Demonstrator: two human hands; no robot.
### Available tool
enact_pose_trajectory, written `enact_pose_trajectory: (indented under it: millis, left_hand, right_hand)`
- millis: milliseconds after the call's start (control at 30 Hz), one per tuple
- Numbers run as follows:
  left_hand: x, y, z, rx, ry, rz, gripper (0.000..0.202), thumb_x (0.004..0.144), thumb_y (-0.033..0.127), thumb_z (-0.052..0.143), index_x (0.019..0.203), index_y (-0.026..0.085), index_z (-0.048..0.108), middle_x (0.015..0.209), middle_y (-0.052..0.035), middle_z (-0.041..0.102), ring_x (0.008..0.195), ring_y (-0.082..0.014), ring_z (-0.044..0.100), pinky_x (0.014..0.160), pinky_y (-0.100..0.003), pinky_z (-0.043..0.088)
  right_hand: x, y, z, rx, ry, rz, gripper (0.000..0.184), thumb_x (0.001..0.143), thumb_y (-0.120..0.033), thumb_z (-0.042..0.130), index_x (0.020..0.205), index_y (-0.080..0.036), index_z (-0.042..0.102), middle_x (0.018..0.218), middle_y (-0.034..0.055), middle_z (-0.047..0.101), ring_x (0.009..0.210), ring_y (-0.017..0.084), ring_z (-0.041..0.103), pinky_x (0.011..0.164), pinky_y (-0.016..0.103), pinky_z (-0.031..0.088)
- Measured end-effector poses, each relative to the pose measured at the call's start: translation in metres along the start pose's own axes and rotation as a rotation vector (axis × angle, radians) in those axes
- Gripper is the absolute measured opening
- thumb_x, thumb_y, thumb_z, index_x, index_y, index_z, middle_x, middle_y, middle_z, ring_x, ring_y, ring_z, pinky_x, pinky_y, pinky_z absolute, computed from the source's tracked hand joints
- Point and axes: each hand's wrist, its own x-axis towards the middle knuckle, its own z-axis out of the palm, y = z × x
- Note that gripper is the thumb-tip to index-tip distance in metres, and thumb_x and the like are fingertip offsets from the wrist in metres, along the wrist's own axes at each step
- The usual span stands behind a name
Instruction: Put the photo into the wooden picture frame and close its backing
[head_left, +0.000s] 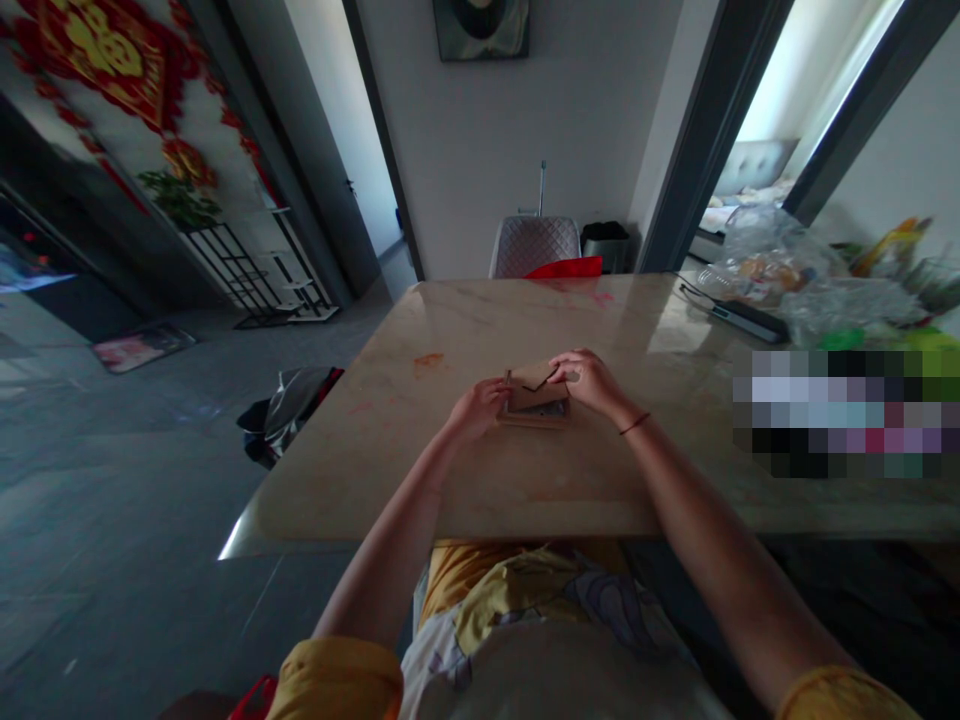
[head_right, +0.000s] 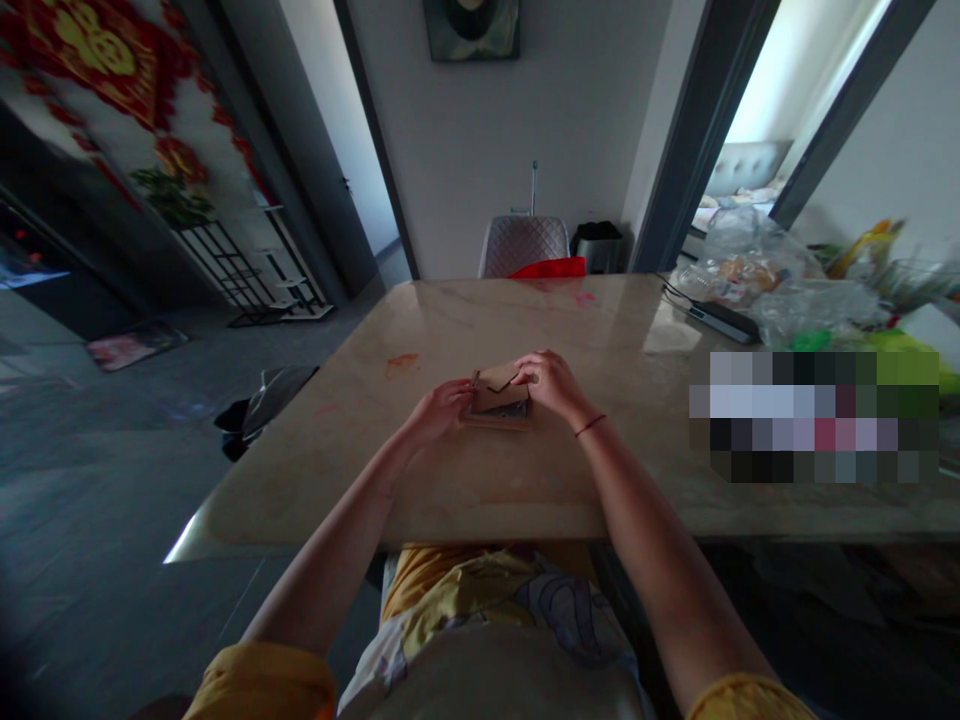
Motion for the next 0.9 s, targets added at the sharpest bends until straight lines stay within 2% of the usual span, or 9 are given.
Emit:
enact_pose_trajectory:
  millis: [100, 300, 467, 633, 767, 900]
  left_hand:
    - [-0.002, 0.001, -0.001, -0.065, -0.04, 0.011, 0.033, 0.084, 0.034, 0.054, 0.111, 0.021, 0.067, 0.11, -0.0044, 0.07, 0.101, -0.0194, 0.065, 0.088, -0.027, 0.049]
    - [-0.003, 0.004, 0.001, -0.131, -0.038, -0.047, 0.036, 0.079, 0.025, 0.062, 0.114, 0.02, 0.064, 0.114, -0.0061, 0.068, 0.098, -0.0176, 0.065, 0.082, -0.025, 0.051]
    - [-0.002, 0.005, 0.002, -0.198, -0.025, -0.069, 0.032, 0.077, 0.022, 0.064, 0.108, 0.019, 0.067, 0.114, -0.0073, 0.068, 0.095, -0.0178, 0.066, 0.079, -0.025, 0.051]
    - [0.0, 0.0, 0.004, -0.233, 0.001, -0.059, 0.031, 0.076, 0.023, 0.066, 0.106, 0.019, 0.068, 0.109, -0.0081, 0.069, 0.089, -0.017, 0.066, 0.073, -0.023, 0.051]
    - [0.002, -0.003, 0.008, -0.203, 0.023, -0.091, 0.038, 0.075, 0.031, 0.067, 0.11, 0.019, 0.067, 0.099, -0.009, 0.071, 0.081, -0.0181, 0.066, 0.063, -0.023, 0.049]
    - [0.003, 0.004, 0.004, -0.262, 0.032, -0.13, 0.036, 0.077, 0.041, 0.064, 0.102, 0.016, 0.07, 0.089, -0.0088, 0.072, 0.085, -0.0212, 0.066, 0.067, -0.024, 0.048]
  right_hand:
    - [-0.001, -0.002, 0.001, -0.035, -0.057, -0.037, 0.026, 0.066, -0.001, 0.06, 0.071, -0.024, 0.073, 0.098, 0.0038, 0.07, 0.093, 0.019, 0.061, 0.092, 0.037, 0.043]
    - [-0.002, 0.001, 0.001, 0.005, -0.126, -0.01, 0.035, 0.062, 0.004, 0.054, 0.074, -0.023, 0.073, 0.103, 0.0033, 0.07, 0.098, 0.019, 0.063, 0.095, 0.039, 0.042]
    - [-0.003, 0.011, 0.004, 0.115, -0.162, 0.037, 0.035, 0.063, 0.004, 0.052, 0.073, -0.022, 0.073, 0.1, 0.0034, 0.071, 0.098, 0.02, 0.065, 0.095, 0.037, 0.047]
    - [-0.003, 0.021, 0.003, 0.213, -0.184, 0.062, 0.02, 0.071, -0.014, 0.066, 0.088, -0.022, 0.073, 0.104, 0.0064, 0.07, 0.101, 0.021, 0.064, 0.096, 0.039, 0.048]
    - [-0.005, 0.025, 0.0, 0.227, -0.256, 0.056, 0.039, 0.066, -0.029, 0.076, 0.104, -0.022, 0.069, 0.117, 0.0094, 0.065, 0.115, 0.024, 0.057, 0.105, 0.043, 0.04]
    - [-0.007, 0.027, 0.002, 0.167, -0.297, 0.154, 0.06, 0.062, -0.042, 0.079, 0.116, -0.021, 0.064, 0.133, 0.0133, 0.053, 0.126, 0.029, 0.047, 0.109, 0.046, 0.034]
